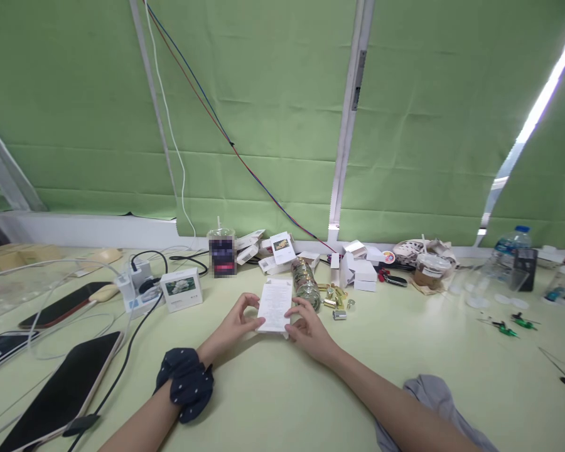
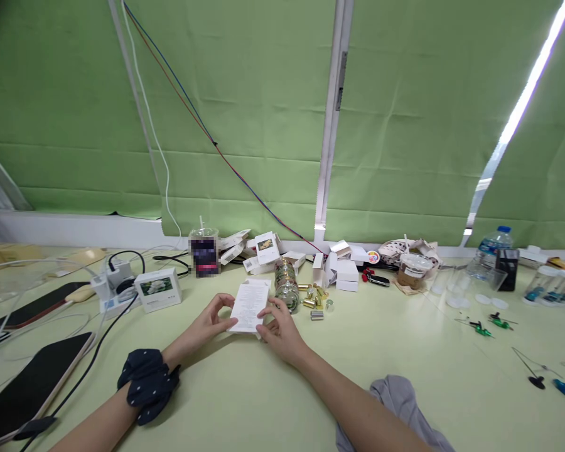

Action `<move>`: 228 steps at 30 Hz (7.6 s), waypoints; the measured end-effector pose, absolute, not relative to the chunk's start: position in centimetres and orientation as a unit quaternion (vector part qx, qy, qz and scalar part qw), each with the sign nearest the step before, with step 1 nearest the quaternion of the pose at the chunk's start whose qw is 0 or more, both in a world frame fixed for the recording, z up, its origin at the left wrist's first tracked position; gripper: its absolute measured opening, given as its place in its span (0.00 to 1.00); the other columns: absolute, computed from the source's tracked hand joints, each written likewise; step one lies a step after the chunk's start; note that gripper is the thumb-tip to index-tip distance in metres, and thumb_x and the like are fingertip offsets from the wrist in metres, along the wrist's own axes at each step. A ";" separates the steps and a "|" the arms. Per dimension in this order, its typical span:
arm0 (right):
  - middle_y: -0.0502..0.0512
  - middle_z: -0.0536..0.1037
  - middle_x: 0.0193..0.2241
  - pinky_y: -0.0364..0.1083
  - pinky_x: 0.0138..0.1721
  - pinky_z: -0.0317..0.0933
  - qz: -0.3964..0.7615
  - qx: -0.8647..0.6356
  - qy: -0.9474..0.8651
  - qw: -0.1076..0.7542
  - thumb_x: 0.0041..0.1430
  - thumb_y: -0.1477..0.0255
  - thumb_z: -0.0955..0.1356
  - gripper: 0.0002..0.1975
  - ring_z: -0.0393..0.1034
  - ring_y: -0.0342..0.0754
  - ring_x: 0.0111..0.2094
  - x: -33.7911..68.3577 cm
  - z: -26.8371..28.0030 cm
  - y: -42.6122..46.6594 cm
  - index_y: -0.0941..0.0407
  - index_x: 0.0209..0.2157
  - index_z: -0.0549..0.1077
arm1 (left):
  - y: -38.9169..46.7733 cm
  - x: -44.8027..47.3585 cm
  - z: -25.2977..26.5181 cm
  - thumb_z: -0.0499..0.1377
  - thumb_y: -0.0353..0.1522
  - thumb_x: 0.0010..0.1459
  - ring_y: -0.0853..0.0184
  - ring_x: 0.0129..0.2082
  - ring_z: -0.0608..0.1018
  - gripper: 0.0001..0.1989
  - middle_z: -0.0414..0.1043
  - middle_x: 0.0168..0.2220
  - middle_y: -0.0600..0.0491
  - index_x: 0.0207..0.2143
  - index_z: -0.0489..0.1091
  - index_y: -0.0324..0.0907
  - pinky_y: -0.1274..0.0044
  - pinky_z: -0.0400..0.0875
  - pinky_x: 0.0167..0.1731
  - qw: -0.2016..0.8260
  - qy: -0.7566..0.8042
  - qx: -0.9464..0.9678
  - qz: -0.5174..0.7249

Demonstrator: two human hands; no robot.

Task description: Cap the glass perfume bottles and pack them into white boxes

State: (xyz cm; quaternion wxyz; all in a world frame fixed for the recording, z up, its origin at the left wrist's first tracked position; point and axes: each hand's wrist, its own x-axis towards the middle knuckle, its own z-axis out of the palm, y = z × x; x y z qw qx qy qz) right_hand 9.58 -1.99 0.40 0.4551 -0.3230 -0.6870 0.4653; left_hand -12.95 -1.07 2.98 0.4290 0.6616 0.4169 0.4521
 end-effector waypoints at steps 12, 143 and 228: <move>0.49 0.72 0.30 0.46 0.33 0.64 0.362 -0.376 -0.741 0.423 0.46 0.76 0.70 0.13 0.68 0.46 0.31 9.6 0.4 -1.8 0.54 0.31 0.63 | -1.3 -13.0 2.9 0.66 0.31 0.49 0.64 0.41 0.77 0.21 0.71 0.41 0.53 0.39 0.56 0.45 0.69 0.71 0.42 0.556 0.331 0.644 0.409; 0.52 0.74 0.36 0.47 0.38 0.67 0.703 -0.165 -0.452 0.524 0.42 0.70 0.75 0.15 0.71 0.48 0.39 12.3 4.0 0.6 0.54 0.29 0.66 | -5.4 -8.3 6.8 0.66 0.40 0.48 0.67 0.27 0.75 0.21 0.78 0.32 0.50 0.43 0.75 0.39 0.79 0.65 0.27 0.718 0.420 0.461 0.311; 0.58 0.72 0.45 0.52 0.44 0.63 0.364 -0.329 -0.695 0.525 0.54 0.67 0.69 0.21 0.67 0.55 0.45 11.3 5.5 -2.4 0.53 0.48 0.61 | -3.5 -9.1 4.3 0.68 0.35 0.46 0.65 0.26 0.80 0.22 0.75 0.31 0.57 0.35 0.56 0.45 0.78 0.73 0.23 0.524 0.371 0.601 0.476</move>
